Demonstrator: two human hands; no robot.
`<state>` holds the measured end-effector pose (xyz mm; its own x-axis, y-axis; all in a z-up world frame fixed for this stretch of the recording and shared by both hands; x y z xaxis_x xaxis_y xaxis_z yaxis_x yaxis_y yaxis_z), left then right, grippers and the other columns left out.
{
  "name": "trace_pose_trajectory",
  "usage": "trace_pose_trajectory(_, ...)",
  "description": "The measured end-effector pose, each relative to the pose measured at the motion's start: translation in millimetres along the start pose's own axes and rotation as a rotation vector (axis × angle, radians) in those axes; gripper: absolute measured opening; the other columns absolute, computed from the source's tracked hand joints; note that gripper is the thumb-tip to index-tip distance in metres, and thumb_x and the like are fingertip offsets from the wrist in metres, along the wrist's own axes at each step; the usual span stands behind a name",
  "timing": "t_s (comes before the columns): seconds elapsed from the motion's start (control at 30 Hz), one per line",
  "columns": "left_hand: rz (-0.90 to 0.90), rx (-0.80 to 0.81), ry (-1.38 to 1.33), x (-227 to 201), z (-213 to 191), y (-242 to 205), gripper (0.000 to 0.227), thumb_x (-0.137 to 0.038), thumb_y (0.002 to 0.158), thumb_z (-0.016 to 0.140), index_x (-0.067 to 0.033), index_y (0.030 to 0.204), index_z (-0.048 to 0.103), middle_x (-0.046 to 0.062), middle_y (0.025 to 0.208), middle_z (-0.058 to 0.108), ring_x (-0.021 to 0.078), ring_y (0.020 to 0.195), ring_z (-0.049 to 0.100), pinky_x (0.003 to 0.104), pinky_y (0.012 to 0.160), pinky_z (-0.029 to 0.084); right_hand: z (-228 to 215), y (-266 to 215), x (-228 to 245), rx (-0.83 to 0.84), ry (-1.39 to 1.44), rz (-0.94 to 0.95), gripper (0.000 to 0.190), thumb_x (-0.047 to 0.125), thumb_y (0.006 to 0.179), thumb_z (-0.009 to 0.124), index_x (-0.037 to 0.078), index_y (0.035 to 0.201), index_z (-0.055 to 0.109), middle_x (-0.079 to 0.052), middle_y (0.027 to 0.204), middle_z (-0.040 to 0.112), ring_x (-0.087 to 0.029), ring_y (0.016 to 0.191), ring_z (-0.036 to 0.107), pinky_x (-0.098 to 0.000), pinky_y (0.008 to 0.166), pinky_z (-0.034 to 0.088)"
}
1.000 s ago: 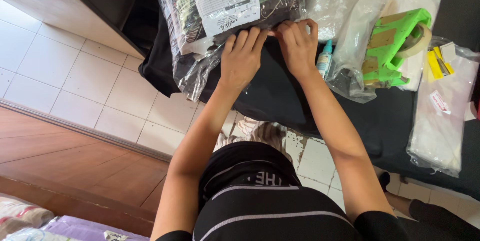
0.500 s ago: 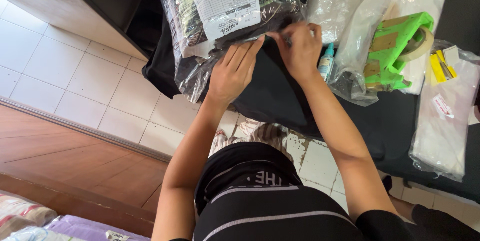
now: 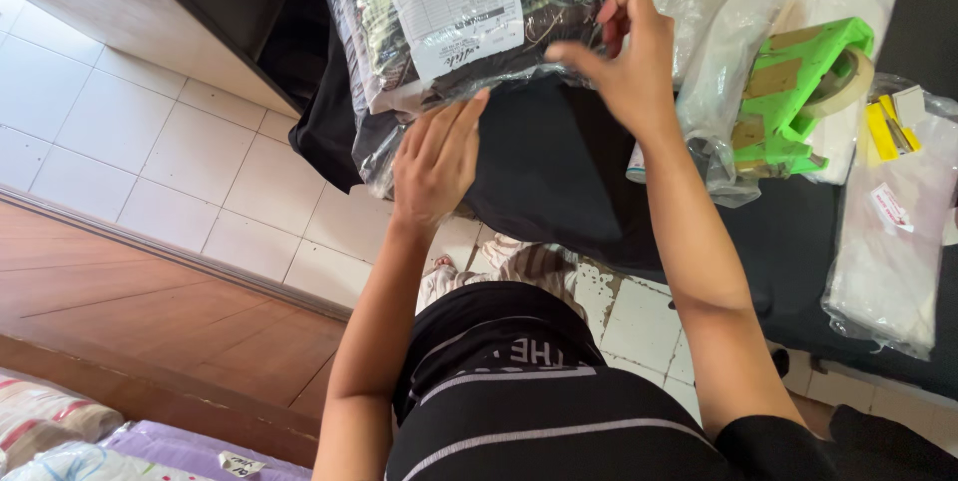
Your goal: The person smooths a patterned garment inside a clear plastic bag on a table, then uses a green tape dispenser to apply clear tape to seal the bag's opening. The person presses the tape down firmly to secure the package.
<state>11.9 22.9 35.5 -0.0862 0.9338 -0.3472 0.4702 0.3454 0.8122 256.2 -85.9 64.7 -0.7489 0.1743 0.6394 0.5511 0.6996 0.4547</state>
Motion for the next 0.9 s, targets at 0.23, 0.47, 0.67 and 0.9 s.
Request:
trace_pose_trajectory(0.23, -0.097, -0.026, 0.228, 15.2, -12.9, -20.5, 0.047, -0.022, 0.099, 0.086, -0.0133, 0.14, 0.065, -0.002, 0.13, 0.062, 0.0168, 0.121, 0.059, 0.033, 0.106, 0.039, 10.6, -13.9, 17.3, -0.132, -0.206, -0.15, 0.072, 0.043, 0.084, 0.101, 0.008, 0.123, 0.051, -0.005, 0.117, 0.05, -0.022, 0.104, 0.049, -0.0387, 0.104, 0.039)
trace_pose_trajectory(0.47, -0.201, 0.047, 0.235, 28.0, -28.5, -33.6, 0.071, -0.035, 0.094, 0.086, -0.0125, 0.152, 0.051, 0.007, 0.154, 0.045, 0.0246, 0.143, 0.043, 0.041, 0.116, 0.033, 29.0, -37.1, 24.1, -0.24, -0.474, -0.446, 0.1, 0.044, 0.084, 0.098, 0.012, 0.156, 0.037, -0.012, 0.161, 0.028, -0.033, 0.145, 0.03, -0.046, 0.119, 0.026)
trace_pose_trajectory(0.67, -0.34, 0.071, 0.142, 40.5, -36.3, -45.2, 0.057, -0.015, 0.103, 0.078, -0.0141, 0.153, 0.052, 0.008, 0.153, 0.048, 0.0243, 0.142, 0.051, 0.042, 0.116, 0.045, 42.5, -57.9, 27.0, -0.309, -0.199, -0.231, 0.079, 0.024, 0.099, 0.093, 0.009, 0.154, 0.038, -0.014, 0.158, 0.034, -0.032, 0.146, 0.031, -0.044, 0.123, 0.031)
trace_pose_trajectory(0.9, -0.517, 0.003, -0.056, 50.4, -51.9, -70.6, 0.04, -0.006, 0.107, 0.068, -0.0168, 0.145, 0.06, 0.006, 0.144, 0.058, 0.0212, 0.136, 0.06, 0.036, 0.111, 0.056, 109.6, -114.5, 58.1, -0.163, 0.334, 0.031, 0.022, 0.006, 0.105, 0.069, -0.002, 0.122, 0.057, -0.012, 0.121, 0.059, -0.016, 0.098, 0.065, -0.0266, 0.079, 0.054)
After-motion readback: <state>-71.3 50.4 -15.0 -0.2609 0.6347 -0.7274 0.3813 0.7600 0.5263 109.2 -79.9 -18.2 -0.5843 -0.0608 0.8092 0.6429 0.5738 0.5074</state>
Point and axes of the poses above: each hand's wrist, its own y-axis towards the middle knuckle, its own z-axis out of the palm, x = y × z, the point moved 3 cm from there along y, towards the middle knuckle
